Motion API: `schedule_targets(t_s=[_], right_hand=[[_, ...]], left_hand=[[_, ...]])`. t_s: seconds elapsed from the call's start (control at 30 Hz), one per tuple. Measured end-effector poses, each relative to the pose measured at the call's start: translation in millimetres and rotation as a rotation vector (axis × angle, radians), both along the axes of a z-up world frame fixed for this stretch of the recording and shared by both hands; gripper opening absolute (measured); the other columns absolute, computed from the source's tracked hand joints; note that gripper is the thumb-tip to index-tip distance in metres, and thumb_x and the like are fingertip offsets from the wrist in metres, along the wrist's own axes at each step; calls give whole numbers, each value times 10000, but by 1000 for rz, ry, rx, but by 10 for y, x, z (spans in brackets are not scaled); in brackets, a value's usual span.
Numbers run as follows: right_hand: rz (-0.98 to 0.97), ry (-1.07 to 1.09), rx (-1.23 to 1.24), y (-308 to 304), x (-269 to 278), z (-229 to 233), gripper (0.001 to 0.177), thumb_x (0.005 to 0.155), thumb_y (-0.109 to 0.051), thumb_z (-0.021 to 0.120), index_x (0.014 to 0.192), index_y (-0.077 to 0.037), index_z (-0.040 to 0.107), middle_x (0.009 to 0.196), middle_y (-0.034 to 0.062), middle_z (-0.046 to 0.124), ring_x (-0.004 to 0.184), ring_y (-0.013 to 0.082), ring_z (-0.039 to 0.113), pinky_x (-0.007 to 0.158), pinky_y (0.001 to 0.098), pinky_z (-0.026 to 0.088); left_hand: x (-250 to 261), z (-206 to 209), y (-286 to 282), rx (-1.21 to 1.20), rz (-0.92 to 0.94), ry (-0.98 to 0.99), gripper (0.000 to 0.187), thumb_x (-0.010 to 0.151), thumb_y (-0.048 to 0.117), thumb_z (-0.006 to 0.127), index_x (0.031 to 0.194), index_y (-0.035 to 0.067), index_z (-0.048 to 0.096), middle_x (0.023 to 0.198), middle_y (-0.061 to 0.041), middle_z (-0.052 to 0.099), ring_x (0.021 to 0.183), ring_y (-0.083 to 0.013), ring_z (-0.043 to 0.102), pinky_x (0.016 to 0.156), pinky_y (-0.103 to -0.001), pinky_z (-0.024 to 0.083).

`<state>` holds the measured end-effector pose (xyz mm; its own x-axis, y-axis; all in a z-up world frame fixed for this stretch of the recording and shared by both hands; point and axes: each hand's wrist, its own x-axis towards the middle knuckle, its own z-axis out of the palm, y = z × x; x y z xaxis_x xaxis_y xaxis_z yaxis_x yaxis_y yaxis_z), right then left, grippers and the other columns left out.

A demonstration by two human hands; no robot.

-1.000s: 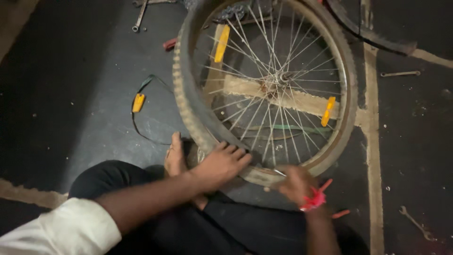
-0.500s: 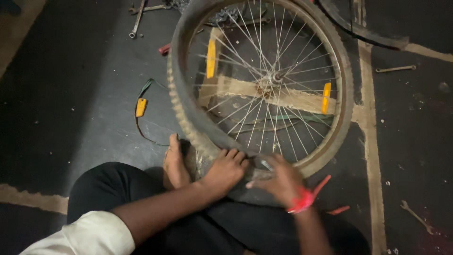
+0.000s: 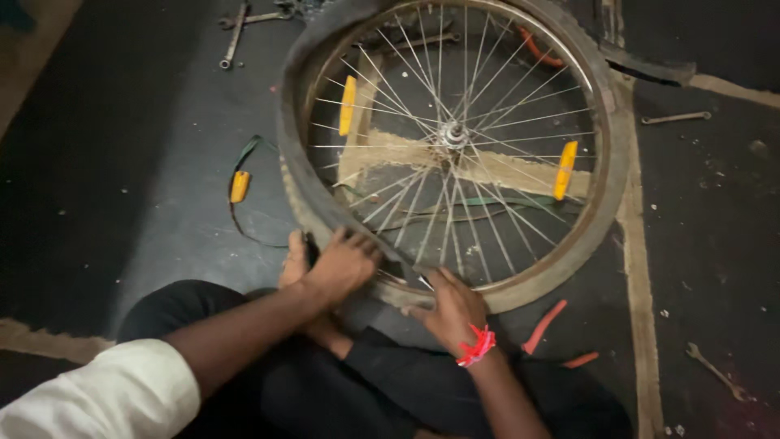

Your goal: The person removes a bicycle tire from a rim and then fits an inner tube into the tire casing while pressing it back onto the wheel.

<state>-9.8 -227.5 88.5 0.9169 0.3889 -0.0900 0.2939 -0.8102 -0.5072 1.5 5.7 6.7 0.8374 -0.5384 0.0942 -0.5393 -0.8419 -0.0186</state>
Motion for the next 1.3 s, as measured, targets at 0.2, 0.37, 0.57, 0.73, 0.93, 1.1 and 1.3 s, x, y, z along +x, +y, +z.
schedule_targets(t_s=[0.2, 0.37, 0.57, 0.73, 0.93, 1.1, 1.3], right_hand=[[19, 19, -50, -150, 80, -247, 772, 575, -354, 947, 1251, -102, 674, 1290, 193, 649, 1146, 388, 634, 930, 455, 523], [107, 61, -91, -459, 154, -594, 429, 747, -279, 818, 1143, -135, 735, 1140, 129, 760, 1075, 362, 704, 911, 480, 554], [185, -74, -234, -354, 167, -706, 466, 650, -351, 904, 999, -107, 715, 977, 154, 705, 945, 412, 655, 792, 541, 521], [19, 131, -96, -376, 105, -463, 553, 658, -414, 899, 1095, -126, 721, 1052, 128, 748, 992, 350, 707, 842, 476, 555], [16, 57, 39, -357, 110, -336, 622, 649, -388, 924, 1144, -79, 709, 1112, 157, 737, 1029, 354, 695, 856, 446, 552], [114, 34, 15, -485, 214, -352, 566, 619, -137, 795, 1175, -69, 719, 967, 180, 743, 883, 372, 719, 736, 460, 549], [-10, 337, -80, -721, 352, 2, 500, 662, -295, 898, 1089, -80, 750, 746, 157, 716, 694, 332, 726, 661, 468, 532]], left_hand=[[-189, 214, -552, -125, -71, 83, 300, 791, 165, 643, 1063, 41, 668, 1083, -97, 660, 1119, -263, 586, 929, -443, 416], [-268, 279, -704, -278, -33, 13, 213, 792, 161, 660, 988, 78, 639, 1000, -69, 621, 1040, -256, 574, 886, -467, 406], [-282, 339, -645, -204, -54, 16, 317, 726, 148, 696, 1030, 81, 640, 1025, -71, 612, 1045, -262, 567, 867, -484, 402], [-218, 368, -632, -274, -50, 57, 340, 727, 202, 732, 1019, 59, 632, 1039, -98, 616, 1061, -292, 560, 885, -514, 398], [-216, 412, -619, -240, -41, 63, 375, 738, 250, 764, 1054, 93, 637, 1066, -68, 616, 1100, -272, 566, 929, -504, 402], [-187, 856, -529, -442, -31, 204, 450, 758, 330, 788, 1102, 82, 638, 1088, -109, 601, 1089, -317, 563, 872, -485, 444], [-167, 1359, -26, -276, 308, 686, 470, 897, 440, 703, 1290, 198, 612, 1208, -55, 664, 1142, -292, 645, 994, -469, 488]])
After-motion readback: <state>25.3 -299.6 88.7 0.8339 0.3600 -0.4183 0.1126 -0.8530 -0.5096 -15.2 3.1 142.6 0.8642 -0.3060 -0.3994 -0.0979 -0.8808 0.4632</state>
